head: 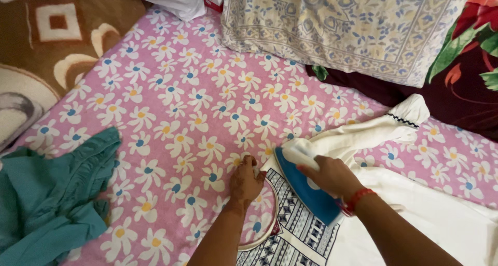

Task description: The person irons a white long-sleeved top with black embroidery on a bed. They smooth the fabric with one hand while moving the iron with the other, then flip the garment to iron the back.

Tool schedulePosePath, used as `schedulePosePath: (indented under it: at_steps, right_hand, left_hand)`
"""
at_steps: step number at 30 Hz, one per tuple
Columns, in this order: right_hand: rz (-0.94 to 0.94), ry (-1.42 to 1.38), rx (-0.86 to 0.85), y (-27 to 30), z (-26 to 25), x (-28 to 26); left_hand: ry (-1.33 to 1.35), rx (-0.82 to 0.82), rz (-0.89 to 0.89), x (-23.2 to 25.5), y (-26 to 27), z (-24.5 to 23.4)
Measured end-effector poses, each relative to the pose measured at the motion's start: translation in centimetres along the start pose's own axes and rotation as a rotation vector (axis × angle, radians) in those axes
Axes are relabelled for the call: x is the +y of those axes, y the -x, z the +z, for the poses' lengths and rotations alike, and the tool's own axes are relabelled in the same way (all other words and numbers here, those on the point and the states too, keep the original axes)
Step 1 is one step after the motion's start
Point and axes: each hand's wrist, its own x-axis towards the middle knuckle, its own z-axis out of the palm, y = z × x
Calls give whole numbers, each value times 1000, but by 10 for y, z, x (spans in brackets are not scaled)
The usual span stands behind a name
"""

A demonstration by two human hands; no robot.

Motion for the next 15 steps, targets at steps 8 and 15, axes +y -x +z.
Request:
schedulePosePath:
  at_steps: [8,15]
  right_hand:
    - [-131,-11,139,-26,9,-36]
    - [91,-71,0,54,19,25]
  left_hand:
    - [-31,22,-35,-2,1,4]
    - [-93,37,-80,9,2,3]
